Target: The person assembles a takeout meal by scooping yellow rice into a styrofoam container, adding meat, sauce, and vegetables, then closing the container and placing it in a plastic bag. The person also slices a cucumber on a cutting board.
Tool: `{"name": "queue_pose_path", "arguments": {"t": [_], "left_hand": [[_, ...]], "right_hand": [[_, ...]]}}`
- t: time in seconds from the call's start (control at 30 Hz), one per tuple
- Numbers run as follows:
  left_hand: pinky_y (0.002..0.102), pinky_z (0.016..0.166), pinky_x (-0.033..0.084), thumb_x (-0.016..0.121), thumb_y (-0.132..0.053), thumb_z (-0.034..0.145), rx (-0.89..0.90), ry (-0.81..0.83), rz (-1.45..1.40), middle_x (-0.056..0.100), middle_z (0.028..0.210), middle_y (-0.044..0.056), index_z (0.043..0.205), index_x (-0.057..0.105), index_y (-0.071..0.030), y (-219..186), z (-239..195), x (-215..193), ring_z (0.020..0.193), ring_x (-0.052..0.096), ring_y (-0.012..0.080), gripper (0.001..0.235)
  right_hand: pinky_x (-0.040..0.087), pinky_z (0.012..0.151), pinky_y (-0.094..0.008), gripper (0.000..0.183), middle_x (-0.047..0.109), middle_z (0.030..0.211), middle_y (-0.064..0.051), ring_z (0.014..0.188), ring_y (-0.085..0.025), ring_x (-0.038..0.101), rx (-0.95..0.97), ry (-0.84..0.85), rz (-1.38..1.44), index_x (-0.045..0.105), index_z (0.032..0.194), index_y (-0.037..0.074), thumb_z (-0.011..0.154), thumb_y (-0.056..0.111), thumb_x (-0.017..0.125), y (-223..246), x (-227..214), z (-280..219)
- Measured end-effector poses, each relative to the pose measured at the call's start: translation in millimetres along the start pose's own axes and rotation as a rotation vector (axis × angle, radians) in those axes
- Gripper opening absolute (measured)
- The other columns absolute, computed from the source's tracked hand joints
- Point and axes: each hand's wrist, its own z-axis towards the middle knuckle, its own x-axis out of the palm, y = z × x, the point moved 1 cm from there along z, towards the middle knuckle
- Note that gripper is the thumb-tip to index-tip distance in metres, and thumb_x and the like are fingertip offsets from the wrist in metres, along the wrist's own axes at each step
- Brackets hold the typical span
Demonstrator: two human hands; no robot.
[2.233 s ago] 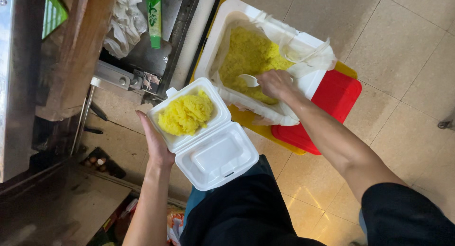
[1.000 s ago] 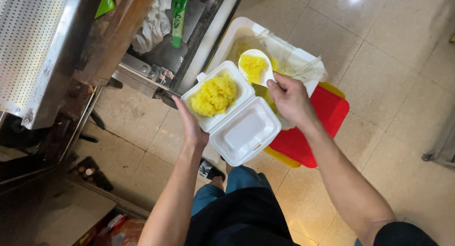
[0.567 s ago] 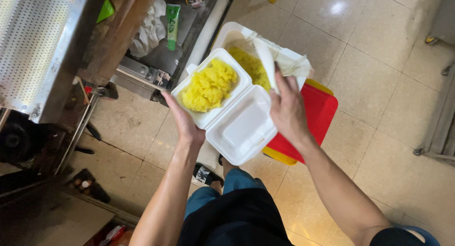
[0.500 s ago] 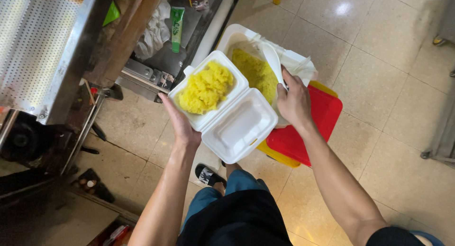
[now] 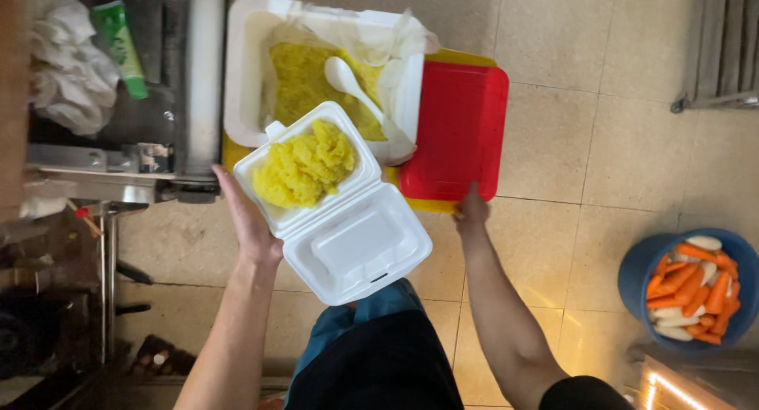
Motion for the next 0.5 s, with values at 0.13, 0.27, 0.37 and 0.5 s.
{"name": "queue_pose_path", "arguments": {"t": [0.13,0.27,0.37,0.5], "left_hand": [[0.044,0.103,0.056,0.03,-0.074,0.097,-0.011,0.015,0.083,0.056,0.145,0.017,0.149,0.044,-0.003,19,-9,1,0.128,0.061,0.0284,0.089],[0.043,0.105,0.055,0.032,-0.075,0.096,-0.001,-0.032,0.137,0.055,0.147,0.016,0.15,0.043,-0.005,19,-28,-5,0.129,0.061,0.0281,0.089],[0.042,0.105,0.055,0.03,-0.077,0.093,-0.018,-0.094,0.146,0.057,0.147,0.016,0.15,0.044,-0.007,8,-43,-15,0.13,0.061,0.0279,0.091],[0.043,0.103,0.055,0.029,-0.078,0.09,-0.014,-0.167,0.081,0.056,0.147,0.015,0.148,0.045,-0.008,-7,-71,-27,0.128,0.061,0.0288,0.092]], "right_hand": [[0.048,0.07,-0.044,0.076,0.052,0.112,-0.009,0.083,-0.023,0.05,0.235,0.012,0.163,0.052,0.134,0.025,0.077,0.067,0.08,-57,25,39],[0.047,0.08,-0.045,0.086,0.06,0.135,0.0,0.105,-0.024,0.054,0.171,0.013,0.344,0.052,0.143,0.027,0.071,0.051,0.092,-43,48,43],[0.059,0.09,-0.061,0.088,0.054,0.142,-0.018,0.117,-0.039,0.064,-0.287,-0.042,0.697,0.032,0.143,0.009,0.076,0.024,0.087,2,36,24],[0.055,0.097,-0.062,0.076,0.045,0.151,-0.019,0.125,-0.038,0.061,-0.67,0.179,0.756,0.021,0.146,0.012,0.092,0.011,0.074,79,-41,-47]]}}
